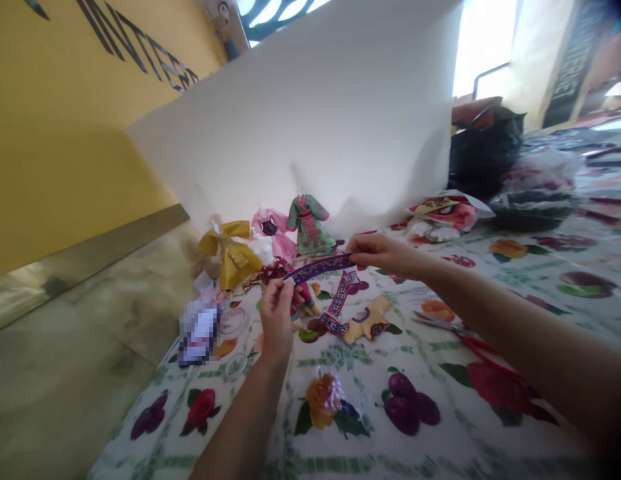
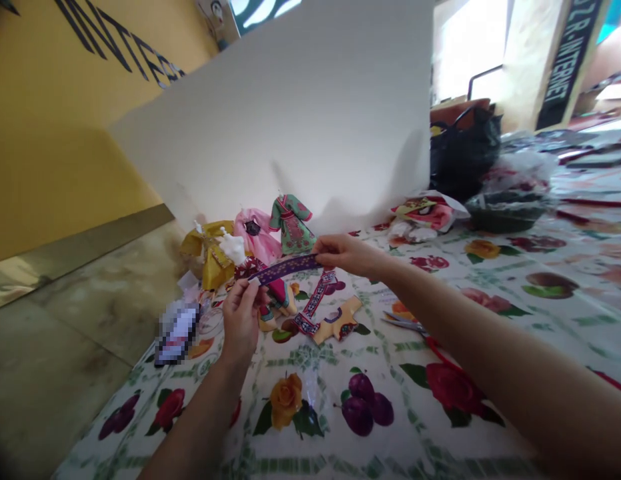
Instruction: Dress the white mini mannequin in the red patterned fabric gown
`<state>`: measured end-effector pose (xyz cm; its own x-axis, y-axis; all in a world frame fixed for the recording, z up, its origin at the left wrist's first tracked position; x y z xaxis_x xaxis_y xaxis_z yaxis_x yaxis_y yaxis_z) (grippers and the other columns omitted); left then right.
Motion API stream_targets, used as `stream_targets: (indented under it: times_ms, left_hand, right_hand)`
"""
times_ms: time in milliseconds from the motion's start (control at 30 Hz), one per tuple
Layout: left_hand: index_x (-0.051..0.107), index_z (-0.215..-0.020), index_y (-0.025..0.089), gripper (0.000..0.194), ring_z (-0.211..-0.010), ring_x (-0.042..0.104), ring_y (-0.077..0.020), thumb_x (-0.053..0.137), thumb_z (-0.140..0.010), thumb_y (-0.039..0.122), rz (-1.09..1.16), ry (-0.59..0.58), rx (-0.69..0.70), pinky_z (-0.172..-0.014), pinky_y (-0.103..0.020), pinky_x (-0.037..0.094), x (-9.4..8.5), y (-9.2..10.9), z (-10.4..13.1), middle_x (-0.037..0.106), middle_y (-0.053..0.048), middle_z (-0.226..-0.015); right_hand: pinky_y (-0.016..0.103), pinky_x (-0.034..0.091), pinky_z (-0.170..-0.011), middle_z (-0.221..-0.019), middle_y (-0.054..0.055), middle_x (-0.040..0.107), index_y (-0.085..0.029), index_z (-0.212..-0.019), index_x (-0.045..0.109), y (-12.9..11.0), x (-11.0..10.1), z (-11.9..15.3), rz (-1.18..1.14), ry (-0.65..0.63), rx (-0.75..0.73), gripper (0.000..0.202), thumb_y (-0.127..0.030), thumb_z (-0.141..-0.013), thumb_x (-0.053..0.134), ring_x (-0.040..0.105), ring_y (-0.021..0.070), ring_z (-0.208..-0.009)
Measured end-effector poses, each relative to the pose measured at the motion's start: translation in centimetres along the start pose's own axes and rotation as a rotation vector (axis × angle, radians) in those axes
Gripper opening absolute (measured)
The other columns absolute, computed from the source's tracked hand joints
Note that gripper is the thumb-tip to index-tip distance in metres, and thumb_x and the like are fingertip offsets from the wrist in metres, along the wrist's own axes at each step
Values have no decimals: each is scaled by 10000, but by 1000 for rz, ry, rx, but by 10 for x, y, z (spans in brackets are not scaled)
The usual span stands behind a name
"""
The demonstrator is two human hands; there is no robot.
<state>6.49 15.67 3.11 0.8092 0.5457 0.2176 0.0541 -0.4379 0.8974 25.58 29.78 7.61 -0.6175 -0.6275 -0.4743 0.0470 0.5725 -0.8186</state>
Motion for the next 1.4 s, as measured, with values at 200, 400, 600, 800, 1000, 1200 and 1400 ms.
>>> stream_targets:
  times_ms: [200,400,600,800,1000,1200,1400]
  left_hand:
    - [597,-747,183,236,-553,551,-77,698,-800,389,2,-46,20,-556,-184,432,0,16,-3,641,28,-684]
    - [646,-803,174,221,-560,563,-89,708,-790,385,-114,-44,36,-557,-193,448,-29,24,-7,641,22,-683]
    - [664,-829,173,220,-582,575,-93,704,-794,386,-168,-3,84,-595,-202,453,-60,26,-18,659,15,-717]
    - [671,-841,171,246,-608,564,-91,732,-759,395,-161,66,88,-594,-184,424,-83,25,-29,638,23,-707]
    - [656,-831,164,286,-579,546,-88,747,-734,417,-138,102,54,-574,-179,415,-92,26,-33,608,27,-656]
    - [659,-824,163,280,-607,562,-89,751,-733,413,-135,108,51,-590,-180,419,-97,21,-31,609,25,-687]
    - [668,-836,166,275,-612,556,-90,754,-731,405,-134,108,44,-587,-188,414,-99,14,-29,616,26,-709]
  right_hand:
    - [286,410,-640,-730,2,556,-198,-836,576,-6,-6,3,-97,125,31,258,-447,-793,630,513,151,-679]
    - [293,401,-621,-696,0,549,-200,-865,593,-9,1,0,-99,128,19,298,-485,-787,630,505,156,-658]
    - [300,409,-615,-688,5,558,-220,-830,569,-23,23,-13,-56,83,0,248,-463,-791,600,514,169,-652]
    - [290,403,-608,-688,-3,553,-212,-836,562,-25,39,-32,-25,52,-55,191,-399,-814,591,510,159,-645]
    - [280,385,-591,-667,-10,545,-197,-833,563,-27,48,-41,-72,63,-83,165,-357,-822,601,504,147,-628]
    - [278,380,-590,-680,-9,552,-193,-826,566,-34,54,-32,-69,55,-65,161,-352,-840,586,503,144,-632]
    - [268,367,-567,-686,-7,556,-187,-822,562,-29,57,-23,-45,23,-61,157,-339,-857,579,490,132,-608]
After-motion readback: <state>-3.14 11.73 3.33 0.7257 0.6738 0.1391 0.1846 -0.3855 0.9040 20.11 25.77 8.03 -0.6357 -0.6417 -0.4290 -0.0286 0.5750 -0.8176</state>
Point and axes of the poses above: each hand's wrist, its own z-axis away from the middle knuckle, its own x-axis out of the palm, y = z × x, the point moved 6 cm from there along -z, towards the middle knuckle
